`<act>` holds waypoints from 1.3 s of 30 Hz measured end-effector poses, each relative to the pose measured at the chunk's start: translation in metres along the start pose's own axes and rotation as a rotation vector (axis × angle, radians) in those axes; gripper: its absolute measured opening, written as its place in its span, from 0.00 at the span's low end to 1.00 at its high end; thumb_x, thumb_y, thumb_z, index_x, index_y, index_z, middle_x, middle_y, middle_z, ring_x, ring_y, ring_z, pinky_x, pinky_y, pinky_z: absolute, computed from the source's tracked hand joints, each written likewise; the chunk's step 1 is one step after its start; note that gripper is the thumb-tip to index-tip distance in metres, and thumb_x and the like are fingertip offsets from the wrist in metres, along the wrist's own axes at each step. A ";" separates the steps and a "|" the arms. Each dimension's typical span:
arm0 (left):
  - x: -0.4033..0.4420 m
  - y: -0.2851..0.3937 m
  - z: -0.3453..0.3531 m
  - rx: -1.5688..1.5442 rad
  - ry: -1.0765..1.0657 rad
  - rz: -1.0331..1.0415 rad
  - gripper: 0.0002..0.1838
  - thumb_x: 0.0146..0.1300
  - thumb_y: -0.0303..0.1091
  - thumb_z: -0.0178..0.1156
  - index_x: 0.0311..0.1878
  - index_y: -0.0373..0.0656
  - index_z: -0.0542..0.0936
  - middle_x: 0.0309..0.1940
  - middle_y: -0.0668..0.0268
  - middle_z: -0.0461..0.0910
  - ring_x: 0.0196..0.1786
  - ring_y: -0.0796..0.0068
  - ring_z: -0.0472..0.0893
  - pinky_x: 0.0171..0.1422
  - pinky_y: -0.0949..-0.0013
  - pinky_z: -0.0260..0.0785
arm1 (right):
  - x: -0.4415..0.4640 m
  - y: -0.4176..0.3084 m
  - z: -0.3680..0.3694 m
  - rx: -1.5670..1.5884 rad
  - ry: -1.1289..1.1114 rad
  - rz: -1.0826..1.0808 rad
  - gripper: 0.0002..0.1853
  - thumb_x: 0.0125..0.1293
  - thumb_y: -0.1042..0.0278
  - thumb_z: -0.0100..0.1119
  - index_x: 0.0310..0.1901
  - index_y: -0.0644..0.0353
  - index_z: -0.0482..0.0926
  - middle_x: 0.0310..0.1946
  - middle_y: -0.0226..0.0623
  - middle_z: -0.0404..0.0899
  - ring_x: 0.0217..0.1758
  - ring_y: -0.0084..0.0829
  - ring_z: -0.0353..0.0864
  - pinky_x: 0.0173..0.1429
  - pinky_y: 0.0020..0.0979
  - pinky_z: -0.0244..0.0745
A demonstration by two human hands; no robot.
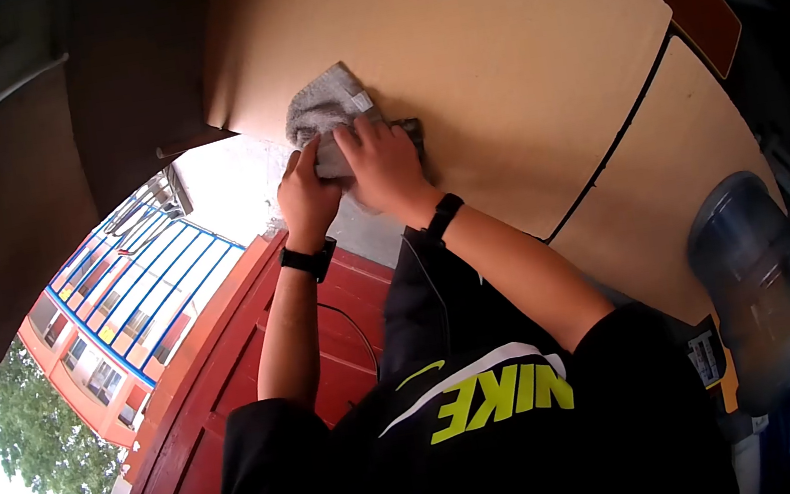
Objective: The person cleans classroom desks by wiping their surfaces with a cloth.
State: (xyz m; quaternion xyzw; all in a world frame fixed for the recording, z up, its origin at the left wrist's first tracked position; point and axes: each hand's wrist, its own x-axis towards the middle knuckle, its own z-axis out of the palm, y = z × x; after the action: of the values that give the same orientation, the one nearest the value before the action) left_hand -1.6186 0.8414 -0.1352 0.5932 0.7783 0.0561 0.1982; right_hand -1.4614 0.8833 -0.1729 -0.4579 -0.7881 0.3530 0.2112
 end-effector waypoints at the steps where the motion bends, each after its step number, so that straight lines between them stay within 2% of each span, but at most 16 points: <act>1: 0.002 0.012 0.001 -0.051 -0.004 0.013 0.34 0.50 0.26 0.67 0.66 0.50 0.82 0.47 0.57 0.87 0.45 0.46 0.87 0.48 0.52 0.81 | -0.004 0.004 -0.012 -0.031 0.003 0.015 0.34 0.48 0.69 0.72 0.61 0.57 0.76 0.50 0.44 0.76 0.48 0.46 0.79 0.48 0.44 0.70; 4: 0.001 0.068 0.026 -0.121 -0.074 0.075 0.36 0.49 0.27 0.67 0.68 0.49 0.80 0.48 0.55 0.86 0.45 0.46 0.86 0.48 0.51 0.81 | -0.032 0.036 -0.056 -0.089 -0.034 0.181 0.36 0.45 0.68 0.75 0.61 0.53 0.76 0.50 0.42 0.76 0.51 0.45 0.80 0.50 0.47 0.71; 6: -0.006 0.112 0.057 -0.190 -0.062 0.181 0.40 0.45 0.30 0.72 0.69 0.48 0.79 0.47 0.56 0.86 0.46 0.49 0.87 0.50 0.53 0.81 | -0.064 0.060 -0.092 -0.086 0.024 0.299 0.36 0.44 0.68 0.76 0.60 0.52 0.75 0.50 0.42 0.75 0.52 0.47 0.80 0.50 0.48 0.72; 8: -0.017 0.159 0.092 -0.223 0.013 0.398 0.41 0.42 0.30 0.71 0.68 0.48 0.79 0.43 0.60 0.83 0.43 0.51 0.86 0.47 0.54 0.80 | -0.110 0.090 -0.113 -0.105 0.171 0.431 0.37 0.44 0.68 0.78 0.60 0.53 0.74 0.50 0.42 0.75 0.54 0.51 0.80 0.52 0.50 0.74; 10: -0.029 0.203 0.126 -0.329 -0.054 0.540 0.39 0.42 0.33 0.72 0.65 0.48 0.81 0.40 0.62 0.80 0.42 0.55 0.85 0.44 0.55 0.78 | -0.157 0.107 -0.137 -0.104 0.275 0.587 0.37 0.48 0.66 0.78 0.61 0.57 0.72 0.51 0.48 0.75 0.55 0.59 0.78 0.57 0.54 0.75; 12: -0.042 0.242 0.151 -0.379 -0.070 0.634 0.32 0.47 0.35 0.71 0.61 0.48 0.82 0.40 0.64 0.80 0.43 0.59 0.85 0.44 0.57 0.76 | -0.208 0.123 -0.145 -0.147 0.345 0.642 0.38 0.53 0.64 0.78 0.64 0.63 0.69 0.55 0.55 0.74 0.58 0.64 0.76 0.61 0.55 0.74; 16: -0.050 0.273 0.182 -0.381 -0.089 0.749 0.24 0.56 0.37 0.66 0.58 0.49 0.83 0.41 0.67 0.81 0.44 0.64 0.84 0.45 0.59 0.73 | -0.247 0.131 -0.159 -0.191 0.212 0.654 0.44 0.53 0.64 0.79 0.68 0.69 0.63 0.59 0.62 0.72 0.61 0.67 0.74 0.64 0.54 0.73; 22: -0.035 0.239 0.157 -0.397 -0.143 0.773 0.25 0.59 0.38 0.64 0.62 0.46 0.81 0.42 0.67 0.80 0.43 0.64 0.83 0.47 0.61 0.72 | -0.210 0.143 -0.171 -0.197 0.019 0.535 0.40 0.49 0.65 0.81 0.61 0.63 0.67 0.53 0.57 0.73 0.58 0.66 0.77 0.57 0.53 0.78; 24: -0.032 0.228 0.128 -0.343 -0.273 0.724 0.28 0.59 0.37 0.63 0.65 0.44 0.79 0.43 0.66 0.79 0.43 0.63 0.83 0.48 0.61 0.72 | -0.181 0.134 -0.185 -0.213 -0.112 0.528 0.35 0.47 0.65 0.79 0.55 0.60 0.68 0.49 0.52 0.73 0.52 0.64 0.79 0.48 0.54 0.80; 27: -0.036 0.203 0.120 -0.327 -0.199 0.642 0.33 0.59 0.36 0.63 0.70 0.40 0.76 0.44 0.64 0.79 0.44 0.62 0.83 0.48 0.60 0.72 | -0.140 0.123 -0.190 -0.286 -0.300 0.499 0.32 0.46 0.67 0.77 0.50 0.57 0.68 0.47 0.49 0.74 0.45 0.60 0.81 0.42 0.54 0.80; 30: -0.023 0.169 0.105 -0.442 -0.049 0.590 0.35 0.57 0.33 0.63 0.71 0.39 0.75 0.45 0.63 0.79 0.44 0.61 0.82 0.49 0.59 0.73 | -0.106 0.113 -0.167 -0.336 -0.353 0.428 0.32 0.45 0.69 0.76 0.51 0.56 0.69 0.47 0.48 0.74 0.45 0.59 0.82 0.42 0.54 0.80; 33: -0.004 0.115 0.081 -0.302 -0.161 0.508 0.37 0.53 0.31 0.64 0.71 0.40 0.75 0.44 0.62 0.79 0.43 0.60 0.83 0.48 0.58 0.74 | -0.051 0.079 -0.133 -0.317 -0.381 0.402 0.32 0.45 0.70 0.76 0.52 0.55 0.69 0.47 0.47 0.74 0.44 0.58 0.83 0.42 0.53 0.81; 35: 0.014 0.068 0.055 -0.312 -0.106 0.474 0.40 0.49 0.30 0.65 0.71 0.41 0.75 0.43 0.61 0.79 0.43 0.59 0.84 0.46 0.57 0.75 | -0.018 0.061 -0.097 -0.261 -0.331 0.287 0.32 0.44 0.71 0.75 0.52 0.55 0.70 0.48 0.47 0.74 0.44 0.58 0.84 0.42 0.52 0.82; 37: 0.037 0.027 0.014 -0.287 -0.079 0.371 0.42 0.46 0.29 0.68 0.72 0.41 0.75 0.43 0.59 0.80 0.43 0.55 0.84 0.47 0.55 0.77 | 0.033 0.012 -0.071 -0.255 -0.339 0.302 0.33 0.43 0.71 0.75 0.53 0.55 0.70 0.48 0.48 0.74 0.43 0.57 0.84 0.42 0.52 0.82; 38: 0.042 0.005 -0.002 -0.184 -0.102 0.309 0.42 0.46 0.30 0.68 0.71 0.41 0.75 0.45 0.58 0.81 0.44 0.54 0.84 0.48 0.54 0.78 | 0.058 -0.011 -0.058 -0.236 -0.295 0.232 0.33 0.42 0.71 0.75 0.53 0.55 0.71 0.47 0.49 0.75 0.42 0.56 0.84 0.41 0.52 0.81; 39: 0.044 -0.017 -0.005 -0.099 -0.052 0.227 0.37 0.55 0.30 0.63 0.72 0.39 0.74 0.47 0.59 0.82 0.44 0.57 0.85 0.50 0.57 0.79 | 0.079 -0.029 -0.041 -0.235 -0.225 0.140 0.32 0.43 0.70 0.74 0.53 0.55 0.72 0.46 0.50 0.75 0.41 0.54 0.85 0.40 0.50 0.81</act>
State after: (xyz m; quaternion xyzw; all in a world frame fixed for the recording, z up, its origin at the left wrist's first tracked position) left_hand -1.6456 0.8787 -0.1473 0.6682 0.6970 0.1009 0.2397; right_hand -1.4894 0.9575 -0.1234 -0.4909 -0.8089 0.3211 0.0416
